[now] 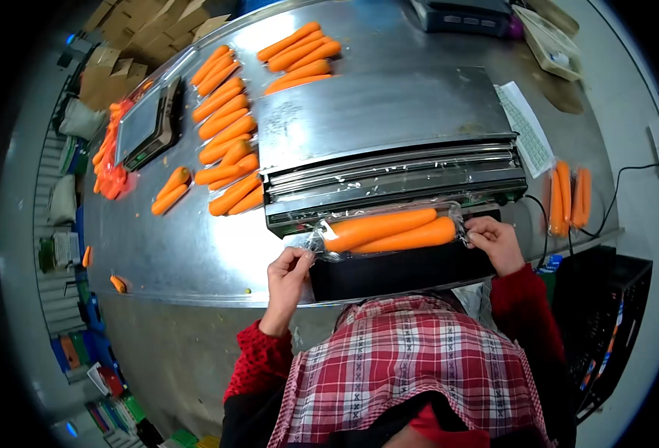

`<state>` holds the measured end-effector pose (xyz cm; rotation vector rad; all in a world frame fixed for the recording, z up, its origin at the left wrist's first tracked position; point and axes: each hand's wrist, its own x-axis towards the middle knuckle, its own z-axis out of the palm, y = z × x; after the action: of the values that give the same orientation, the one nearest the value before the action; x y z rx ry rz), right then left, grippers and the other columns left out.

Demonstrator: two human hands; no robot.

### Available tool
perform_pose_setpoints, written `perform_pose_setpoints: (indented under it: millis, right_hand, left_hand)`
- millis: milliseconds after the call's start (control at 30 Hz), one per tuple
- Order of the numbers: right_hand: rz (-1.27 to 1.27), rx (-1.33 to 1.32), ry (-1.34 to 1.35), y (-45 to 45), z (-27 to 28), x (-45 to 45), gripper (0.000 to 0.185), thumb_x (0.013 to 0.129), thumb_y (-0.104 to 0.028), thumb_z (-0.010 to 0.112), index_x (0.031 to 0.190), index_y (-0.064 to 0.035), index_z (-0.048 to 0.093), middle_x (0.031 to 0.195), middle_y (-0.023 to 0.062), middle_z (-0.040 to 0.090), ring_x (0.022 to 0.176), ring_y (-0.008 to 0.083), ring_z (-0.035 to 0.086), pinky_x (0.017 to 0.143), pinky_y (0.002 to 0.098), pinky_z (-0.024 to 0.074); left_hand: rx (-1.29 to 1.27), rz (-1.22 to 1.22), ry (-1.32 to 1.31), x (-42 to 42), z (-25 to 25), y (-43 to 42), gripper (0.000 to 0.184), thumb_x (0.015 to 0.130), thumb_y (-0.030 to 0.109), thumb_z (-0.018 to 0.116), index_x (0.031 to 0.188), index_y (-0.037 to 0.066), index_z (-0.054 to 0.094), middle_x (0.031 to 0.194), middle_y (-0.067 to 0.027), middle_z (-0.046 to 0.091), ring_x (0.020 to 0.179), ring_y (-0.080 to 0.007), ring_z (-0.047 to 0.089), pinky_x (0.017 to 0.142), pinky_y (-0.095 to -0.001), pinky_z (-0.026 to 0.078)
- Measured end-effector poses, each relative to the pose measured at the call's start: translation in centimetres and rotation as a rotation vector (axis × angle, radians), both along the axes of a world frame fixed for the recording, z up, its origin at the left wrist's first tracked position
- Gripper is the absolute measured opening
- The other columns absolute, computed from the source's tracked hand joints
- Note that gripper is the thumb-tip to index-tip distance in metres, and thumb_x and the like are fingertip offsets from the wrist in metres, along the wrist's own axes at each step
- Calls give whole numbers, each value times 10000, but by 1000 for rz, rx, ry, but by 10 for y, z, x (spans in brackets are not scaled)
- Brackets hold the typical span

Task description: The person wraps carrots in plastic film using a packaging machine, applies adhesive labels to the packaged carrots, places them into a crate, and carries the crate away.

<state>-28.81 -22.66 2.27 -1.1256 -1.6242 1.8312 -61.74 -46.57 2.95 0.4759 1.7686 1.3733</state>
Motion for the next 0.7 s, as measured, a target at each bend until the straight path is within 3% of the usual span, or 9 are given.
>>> perform_pose_setpoints:
  millis: [100,167,200,267,433,533,600,633,700]
  right_hand:
    - [-154,-61,83,-4,-6,2,119,915,-45,586,970,61,588,731,78,560,626,129,540,575,245,460]
    - [-230,-133,95,-7,-5,-5,124,926,-59,572,969,58,582,714,70,541,605,121,514,544,246,435]
    - [-331,-192,98,-8,0,-3,132,937,-73,559,967,55,575,697,63,522,584,114,488,514,248,409]
    - [-365,-303,183,-8,0,-7,171,945,-109,565,960,61,576,659,40,473,539,110,427,477,253,358]
    - [-427,-321,239,13,16,21,218,965,-154,545,965,60,588,621,-8,436,505,56,379,452,206,305]
    - [73,-101,-408,-6,43,10,252,902,-251,643,806,-19,660,658,4,576,541,38,469,467,196,347]
    - [268,110,-298,-28,13,6,223,894,-225,653,821,-14,660,676,-6,587,521,38,446,452,207,336]
    - [293,-25,-268,-31,10,5,190,884,-188,660,823,-8,652,653,-16,559,510,37,430,450,206,326]
    - [109,-66,-249,-37,11,12,181,887,-175,656,819,-7,643,641,-21,539,509,36,425,455,203,322]
  left_hand:
    - [81,70,15,10,-3,-5,85,922,73,621,847,33,620,731,39,551,668,-28,474,604,-191,381]
    - [205,179,303,21,-3,-1,100,927,64,606,835,25,609,749,30,552,666,-41,477,616,-196,393]
    - [170,200,210,22,-2,-1,119,943,80,583,840,23,603,750,17,545,676,-47,490,638,-202,412]
    - [188,344,-77,23,-22,-3,145,961,105,559,839,31,581,723,9,534,633,-50,493,588,-202,412]
    - [185,393,39,35,-21,4,203,1003,196,508,855,63,544,621,24,460,465,-29,361,416,-185,286]
    - [177,415,22,38,-17,8,201,1002,208,512,865,66,550,606,38,432,463,-21,345,409,-182,271]
    - [165,428,18,34,-17,10,200,1000,216,517,871,68,555,595,46,412,461,-18,336,403,-184,260]
    - [167,482,-17,33,-21,9,198,998,229,521,891,66,557,586,56,389,454,-14,319,393,-188,241]
    - [149,612,-42,26,-19,3,197,994,246,528,931,61,554,567,72,342,438,-9,284,376,-195,204]
